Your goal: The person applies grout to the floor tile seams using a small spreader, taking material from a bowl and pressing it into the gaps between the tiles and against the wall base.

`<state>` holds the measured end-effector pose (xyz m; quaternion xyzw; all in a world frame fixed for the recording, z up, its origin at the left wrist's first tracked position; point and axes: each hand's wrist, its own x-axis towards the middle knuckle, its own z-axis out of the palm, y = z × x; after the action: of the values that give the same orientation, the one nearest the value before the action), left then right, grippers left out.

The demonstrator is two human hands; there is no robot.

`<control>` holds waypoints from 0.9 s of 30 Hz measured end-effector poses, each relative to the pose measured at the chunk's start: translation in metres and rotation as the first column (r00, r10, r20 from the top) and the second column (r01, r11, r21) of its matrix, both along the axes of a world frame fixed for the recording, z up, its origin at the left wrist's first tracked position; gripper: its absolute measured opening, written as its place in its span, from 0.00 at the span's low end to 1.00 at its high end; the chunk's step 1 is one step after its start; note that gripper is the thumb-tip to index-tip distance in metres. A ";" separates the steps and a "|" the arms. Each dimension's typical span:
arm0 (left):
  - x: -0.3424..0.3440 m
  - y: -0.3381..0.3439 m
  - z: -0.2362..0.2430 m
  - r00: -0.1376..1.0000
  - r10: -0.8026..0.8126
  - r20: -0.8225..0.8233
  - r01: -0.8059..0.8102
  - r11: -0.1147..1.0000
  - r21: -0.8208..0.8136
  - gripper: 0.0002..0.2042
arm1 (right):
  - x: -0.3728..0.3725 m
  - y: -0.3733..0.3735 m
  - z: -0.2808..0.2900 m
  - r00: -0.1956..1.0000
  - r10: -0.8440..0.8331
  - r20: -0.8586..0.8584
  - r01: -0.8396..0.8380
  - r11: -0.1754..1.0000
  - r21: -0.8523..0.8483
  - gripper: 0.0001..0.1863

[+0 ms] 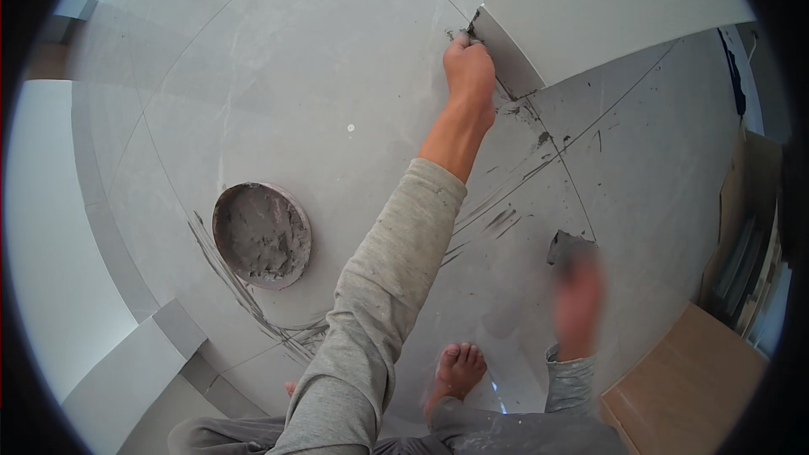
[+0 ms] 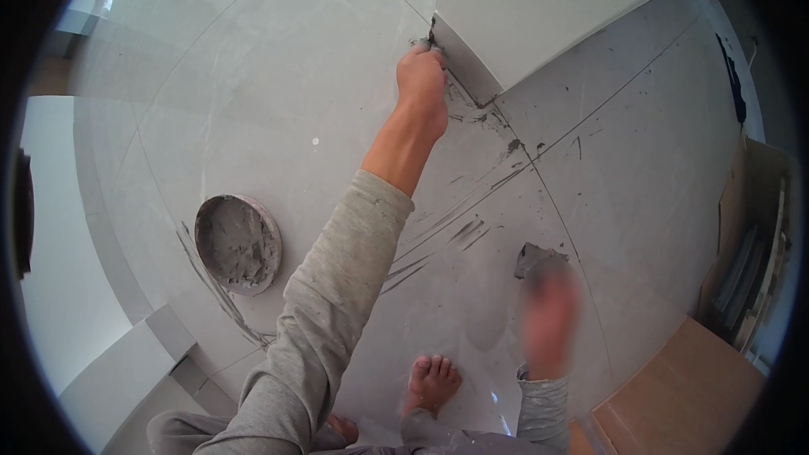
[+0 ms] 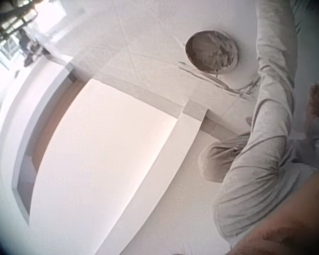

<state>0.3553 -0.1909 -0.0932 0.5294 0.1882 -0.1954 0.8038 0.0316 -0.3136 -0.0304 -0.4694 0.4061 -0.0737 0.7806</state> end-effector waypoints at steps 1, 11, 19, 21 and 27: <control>0.000 0.000 0.002 0.997 0.065 -0.045 -0.072 0.983 -0.169 0.14 | 0.001 0.001 0.002 1.000 -0.009 -0.001 0.009 1.000 -0.002 0.16; -0.007 0.021 0.025 0.913 0.278 -0.299 -0.395 0.787 -0.474 0.17 | -0.007 -0.007 -0.001 1.000 -0.021 -0.002 0.021 1.000 -0.014 0.17; 0.014 0.025 -0.021 0.973 -0.136 0.187 0.005 0.822 0.569 0.24 | 0.004 0.003 0.005 0.998 -0.049 -0.051 0.047 0.998 -0.036 0.16; 0.017 0.021 -0.018 0.969 -0.183 0.167 0.051 0.805 0.591 0.24 | 0.002 0.001 0.004 0.998 -0.042 -0.043 0.040 0.998 -0.040 0.16; 0.023 0.017 -0.007 0.993 -0.110 0.036 0.097 0.958 0.269 0.14 | 0.002 0.001 0.003 0.996 -0.069 -0.054 0.066 0.997 -0.045 0.16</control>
<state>0.3784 -0.1741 -0.0997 0.6467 0.1647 -0.1966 0.7183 0.0331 -0.3121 -0.0278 -0.4739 0.4414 -0.0958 0.7559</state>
